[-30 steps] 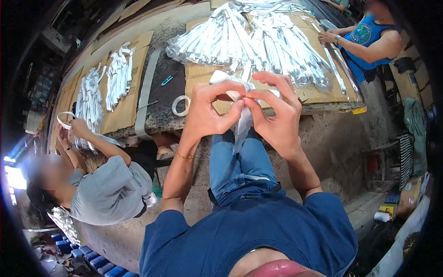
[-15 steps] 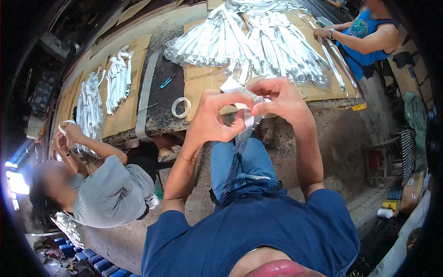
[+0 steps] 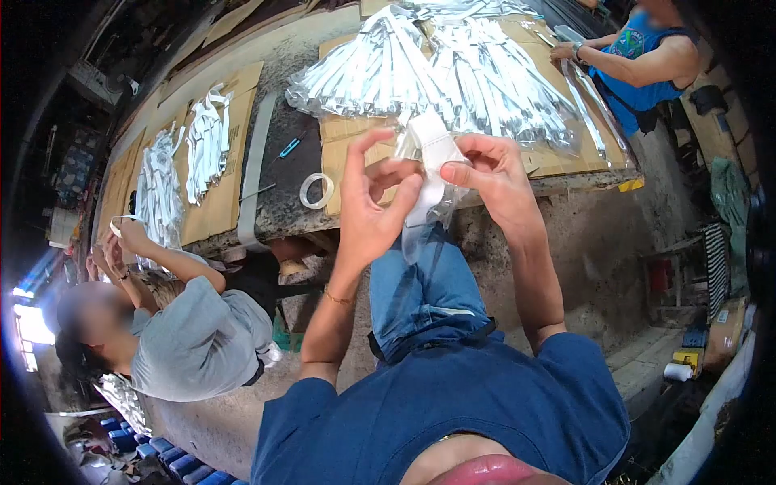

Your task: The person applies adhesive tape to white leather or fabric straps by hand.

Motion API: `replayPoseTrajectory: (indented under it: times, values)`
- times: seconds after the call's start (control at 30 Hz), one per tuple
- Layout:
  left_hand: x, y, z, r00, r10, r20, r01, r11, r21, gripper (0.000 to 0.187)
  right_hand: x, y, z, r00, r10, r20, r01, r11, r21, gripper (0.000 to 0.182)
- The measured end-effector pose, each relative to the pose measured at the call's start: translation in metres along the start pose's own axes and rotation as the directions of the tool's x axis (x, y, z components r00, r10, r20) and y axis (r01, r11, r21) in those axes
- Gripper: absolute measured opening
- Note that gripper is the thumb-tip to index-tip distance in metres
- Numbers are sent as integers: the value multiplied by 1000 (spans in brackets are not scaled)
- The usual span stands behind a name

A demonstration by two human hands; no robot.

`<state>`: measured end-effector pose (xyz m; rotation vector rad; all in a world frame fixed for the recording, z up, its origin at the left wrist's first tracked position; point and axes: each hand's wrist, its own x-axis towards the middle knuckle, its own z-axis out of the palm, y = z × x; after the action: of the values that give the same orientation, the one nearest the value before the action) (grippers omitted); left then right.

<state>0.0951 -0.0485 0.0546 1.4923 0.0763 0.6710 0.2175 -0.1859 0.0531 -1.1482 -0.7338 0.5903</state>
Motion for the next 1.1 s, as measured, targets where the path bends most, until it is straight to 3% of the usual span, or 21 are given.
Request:
replayPoseTrajectory:
  times: [0.07,0.13,0.2,0.3,0.47,0.57,0.63,0.67,0.73,0.77,0.8,0.83,0.87,0.9,0.93,1.0,1.03,1.1]
  values:
    - [-3,-12,-5,996,90,26,-92,994,67,33,2,4,0,1000,-23,5,23,1000,10,21]
    - [-4,-13,-4,998,51,46,-55,993,104,22,2,7,3,999,-37,13,36,999,21,22]
    - [-3,-13,0,997,-77,-12,78,975,208,15,4,8,9,995,-99,11,99,995,24,23]
    - [-3,-10,1,995,-92,-48,99,978,181,14,5,10,5,998,-60,3,59,992,-116,29]
    - [2,-12,2,992,-122,-44,129,970,204,11,7,5,4,995,-99,-7,98,989,-113,25]
    - [-1,-18,4,991,-127,-31,130,975,178,19,10,4,4,995,-91,-29,90,995,-32,21]
    - [-7,-20,6,986,-130,105,139,987,-85,34,15,5,2,994,-94,-52,96,995,39,18]
    - [-13,-27,0,986,-127,107,136,987,-85,34,20,8,-2,985,-149,-84,151,988,19,20]
    - [-26,-43,-22,864,-320,389,328,944,47,48,31,9,-10,971,-210,-117,211,977,-3,22]
    - [-30,-44,-31,784,-318,533,337,939,64,64,37,8,-16,977,-196,-87,201,978,53,23]
    - [-31,-53,-43,784,-317,533,335,940,65,64,42,8,-22,982,-181,-56,187,976,111,23]
    - [-33,-69,-58,665,-324,673,390,919,57,73,48,8,-32,981,-166,96,146,971,187,40]
    - [-30,-67,-61,528,-315,789,446,893,59,83,55,11,-33,981,-164,102,142,971,190,40]
    - [-24,-67,-63,602,-405,689,358,907,220,96,61,13,-32,960,-183,210,109,940,324,46]
    - [-15,-66,-65,710,-424,562,358,905,230,96,66,15,-30,926,-217,310,59,892,448,52]
    - [6,-68,-53,917,-142,373,96,985,140,96,76,19,-14,892,-228,392,5,870,493,58]
    - [20,-49,-43,958,44,284,-78,991,110,97,83,23,-5,842,-238,484,-65,845,530,56]
    - [43,-14,-25,949,223,225,-191,969,-154,89,91,25,10,785,-230,575,-181,802,569,54]
